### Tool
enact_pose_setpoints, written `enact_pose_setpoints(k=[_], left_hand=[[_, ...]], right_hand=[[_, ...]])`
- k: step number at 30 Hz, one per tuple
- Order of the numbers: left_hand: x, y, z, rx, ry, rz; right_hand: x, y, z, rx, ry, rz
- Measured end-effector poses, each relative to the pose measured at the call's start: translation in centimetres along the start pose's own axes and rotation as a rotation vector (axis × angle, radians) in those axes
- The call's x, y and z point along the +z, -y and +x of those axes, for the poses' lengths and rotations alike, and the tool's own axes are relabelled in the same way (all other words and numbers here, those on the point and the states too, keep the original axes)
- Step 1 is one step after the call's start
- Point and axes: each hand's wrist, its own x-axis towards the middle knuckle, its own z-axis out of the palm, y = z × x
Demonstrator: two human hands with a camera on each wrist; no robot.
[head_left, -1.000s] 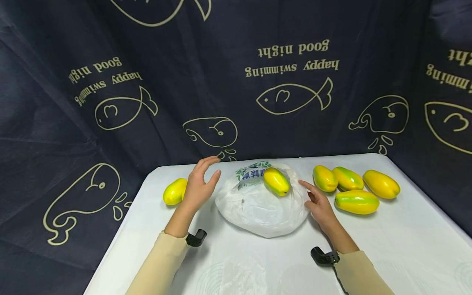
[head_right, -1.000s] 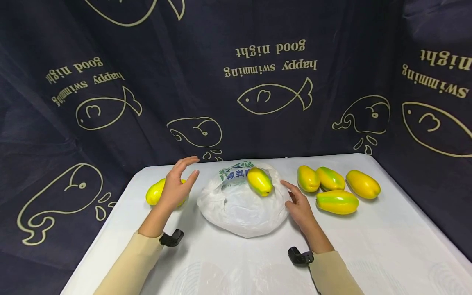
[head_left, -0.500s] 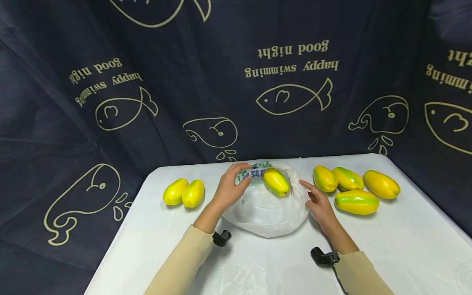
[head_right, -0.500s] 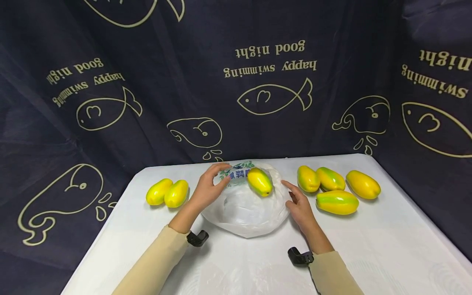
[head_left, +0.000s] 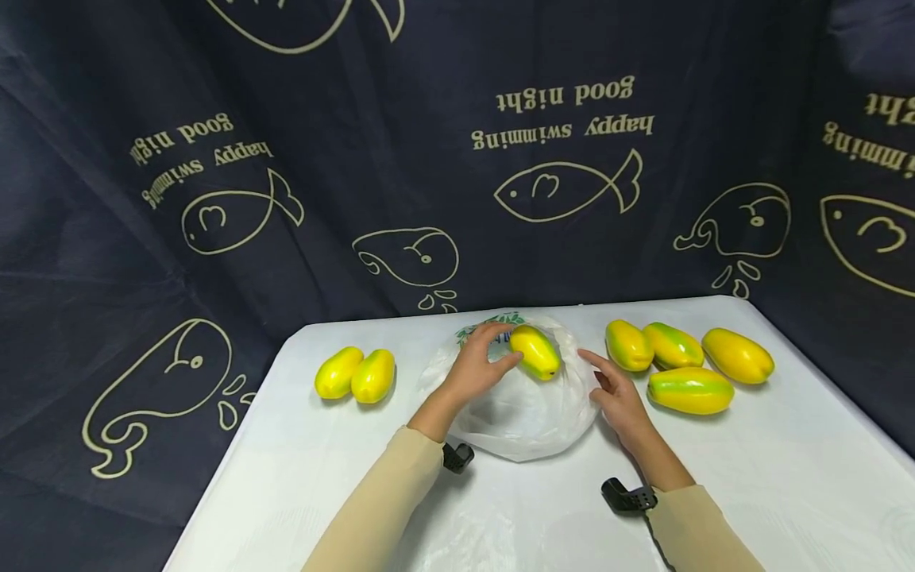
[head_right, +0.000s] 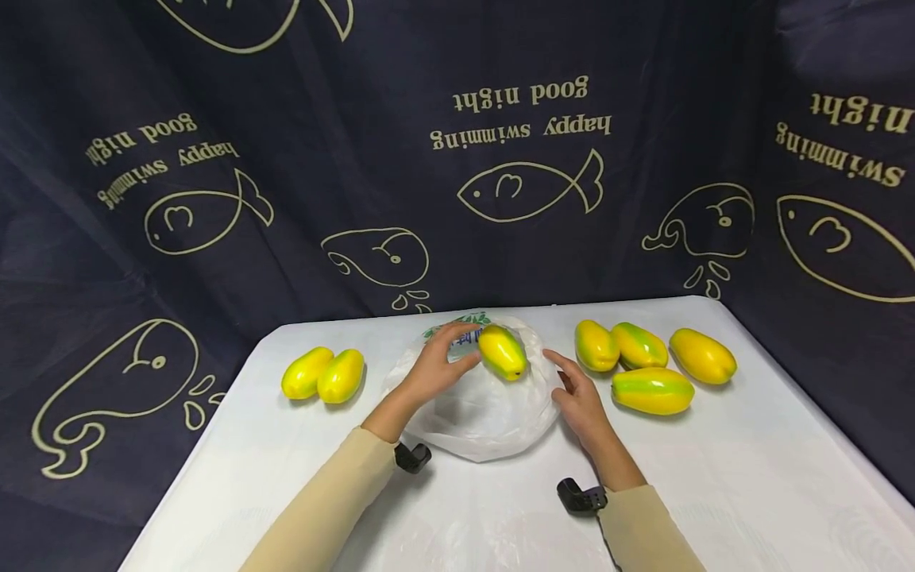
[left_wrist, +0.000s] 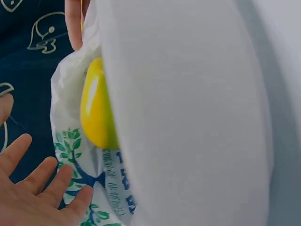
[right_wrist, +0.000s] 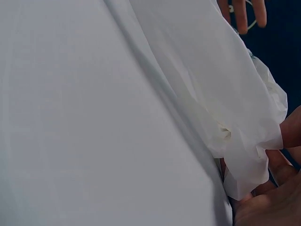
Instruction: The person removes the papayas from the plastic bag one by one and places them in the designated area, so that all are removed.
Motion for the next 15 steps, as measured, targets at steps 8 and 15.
enact_pose_setpoints(k=[8,15], left_hand=[[1.8,0.7,1.5,-0.073,0.050,0.026],[3.3,1.1,2.2,-0.168,0.090,-0.011]], right_hand=[[-0.2,0.0,0.0,-0.022,0.019,-0.014],[0.0,-0.1,0.1,-0.012,0.014,-0.016]])
